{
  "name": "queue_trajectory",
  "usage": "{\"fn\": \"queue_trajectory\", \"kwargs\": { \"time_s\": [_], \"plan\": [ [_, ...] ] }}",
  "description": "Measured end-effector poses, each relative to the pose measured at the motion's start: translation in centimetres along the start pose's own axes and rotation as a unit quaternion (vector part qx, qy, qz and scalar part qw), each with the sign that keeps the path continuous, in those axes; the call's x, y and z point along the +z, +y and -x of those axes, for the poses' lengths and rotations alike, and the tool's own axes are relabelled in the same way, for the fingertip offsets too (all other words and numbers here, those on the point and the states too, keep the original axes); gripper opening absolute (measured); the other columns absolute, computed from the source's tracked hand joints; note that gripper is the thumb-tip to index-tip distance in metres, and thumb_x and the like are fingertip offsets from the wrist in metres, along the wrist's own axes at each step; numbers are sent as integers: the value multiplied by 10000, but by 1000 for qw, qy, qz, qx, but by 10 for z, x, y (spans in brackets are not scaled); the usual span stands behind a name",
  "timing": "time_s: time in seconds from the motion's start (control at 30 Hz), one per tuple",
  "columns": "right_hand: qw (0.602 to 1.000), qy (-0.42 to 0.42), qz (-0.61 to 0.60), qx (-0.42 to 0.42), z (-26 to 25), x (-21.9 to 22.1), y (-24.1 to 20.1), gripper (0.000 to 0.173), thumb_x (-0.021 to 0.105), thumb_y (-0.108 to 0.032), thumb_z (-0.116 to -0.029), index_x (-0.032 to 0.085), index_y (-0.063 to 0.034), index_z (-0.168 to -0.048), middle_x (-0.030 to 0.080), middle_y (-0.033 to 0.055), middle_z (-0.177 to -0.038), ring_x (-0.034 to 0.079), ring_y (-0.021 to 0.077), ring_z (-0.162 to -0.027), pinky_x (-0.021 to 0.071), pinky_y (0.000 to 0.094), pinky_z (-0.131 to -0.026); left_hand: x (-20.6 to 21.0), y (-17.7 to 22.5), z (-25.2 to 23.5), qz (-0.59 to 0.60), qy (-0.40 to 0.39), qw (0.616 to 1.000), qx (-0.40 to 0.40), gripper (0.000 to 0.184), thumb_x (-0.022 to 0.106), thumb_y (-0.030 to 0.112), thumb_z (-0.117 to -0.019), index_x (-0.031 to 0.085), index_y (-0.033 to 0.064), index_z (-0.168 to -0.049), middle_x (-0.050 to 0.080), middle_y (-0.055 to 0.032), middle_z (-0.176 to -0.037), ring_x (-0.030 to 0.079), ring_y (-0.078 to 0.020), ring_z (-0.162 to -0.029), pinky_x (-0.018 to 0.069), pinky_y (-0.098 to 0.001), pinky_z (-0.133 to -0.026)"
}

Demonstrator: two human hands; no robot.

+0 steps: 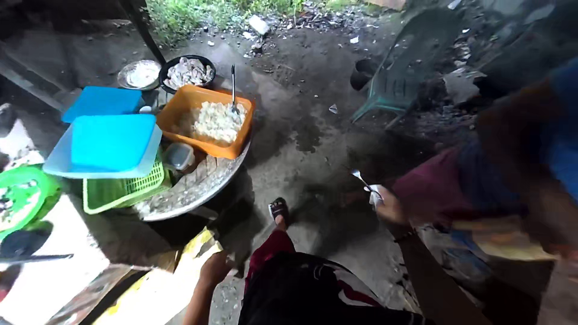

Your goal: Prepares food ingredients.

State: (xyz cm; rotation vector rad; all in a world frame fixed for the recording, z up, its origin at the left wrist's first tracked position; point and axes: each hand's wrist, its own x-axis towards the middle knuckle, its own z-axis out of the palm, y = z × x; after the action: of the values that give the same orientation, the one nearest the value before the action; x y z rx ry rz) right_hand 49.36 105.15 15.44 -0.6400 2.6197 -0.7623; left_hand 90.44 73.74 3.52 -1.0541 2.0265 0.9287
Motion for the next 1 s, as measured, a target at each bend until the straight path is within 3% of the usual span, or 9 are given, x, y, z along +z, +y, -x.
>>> {"fn": "queue_trajectory", "kwargs": {
  "time_s": [0.1,0.17,0.27,0.4,0.53,0.67,0.83,1.0],
  "plan": [
    [999,33,16,-15,-86,1,-3,354,413,-89,-1070,646,50,-1296,712,257,-1097,708,357,-966,560,517,-919,-57,64,-72,16,13,999,38,440,664,283,-982,627,77,-1369,659,-197,-1313,611,-390,-1246,455,-619,-1068],
    [999,23,40,10,-133,-5,-2,342,419,-80,-1070,657,45,-1281,711,260,-1144,706,380,-1038,537,550,-968,-110,125,-108,-5,8,997,75,449,642,312,-993,612,105,-1391,654,-178,-1326,609,-371,-1253,459,-618,-1061],
    [997,4,56,60,-188,-17,12,335,439,-92,-1080,646,32,-1314,680,268,-1269,659,406,-1203,485,584,-1068,-191,214,-152,22,19,983,183,478,612,340,-1022,573,93,-1429,656,-179,-1314,636,-343,-1216,478,-568,-1066],
    [988,8,54,144,-256,-35,24,355,472,-78,-1063,612,31,-1370,655,300,-1292,631,450,-1226,454,623,-1081,-284,321,-193,39,30,957,287,478,584,319,-1037,550,79,-1449,636,-161,-1348,633,-303,-1217,479,-509,-1073],
    [981,3,69,181,-350,-56,45,373,487,-68,-1048,595,-18,-1402,650,305,-1283,637,475,-1185,477,653,-1030,-349,390,-243,77,52,934,346,442,586,302,-1035,581,86,-1421,648,-135,-1333,646,-255,-1197,496,-449,-1069],
    [985,-6,62,158,-499,-83,34,362,475,-35,-1053,597,14,-1390,629,310,-1328,621,460,-1230,464,633,-1057,-403,430,-312,125,96,934,321,427,576,318,-1038,609,76,-1389,664,-134,-1304,653,-256,-1183,503,-448,-1062],
    [988,-89,119,53,-724,-99,-52,360,468,-88,-1069,608,4,-1388,638,312,-1308,624,469,-1217,456,646,-1060,-467,462,-380,207,175,937,220,389,581,293,-1031,635,97,-1362,681,-107,-1285,663,-239,-1169,514,-463,-1051],
    [976,-126,121,-130,-896,-64,-203,357,478,-87,-1056,584,8,-1383,650,280,-1290,640,418,-1203,483,587,-1055,-526,469,-427,291,245,913,146,365,574,275,-1027,660,84,-1326,696,-120,-1242,686,-238,-1121,541,-457,-1017]
  ]
}}
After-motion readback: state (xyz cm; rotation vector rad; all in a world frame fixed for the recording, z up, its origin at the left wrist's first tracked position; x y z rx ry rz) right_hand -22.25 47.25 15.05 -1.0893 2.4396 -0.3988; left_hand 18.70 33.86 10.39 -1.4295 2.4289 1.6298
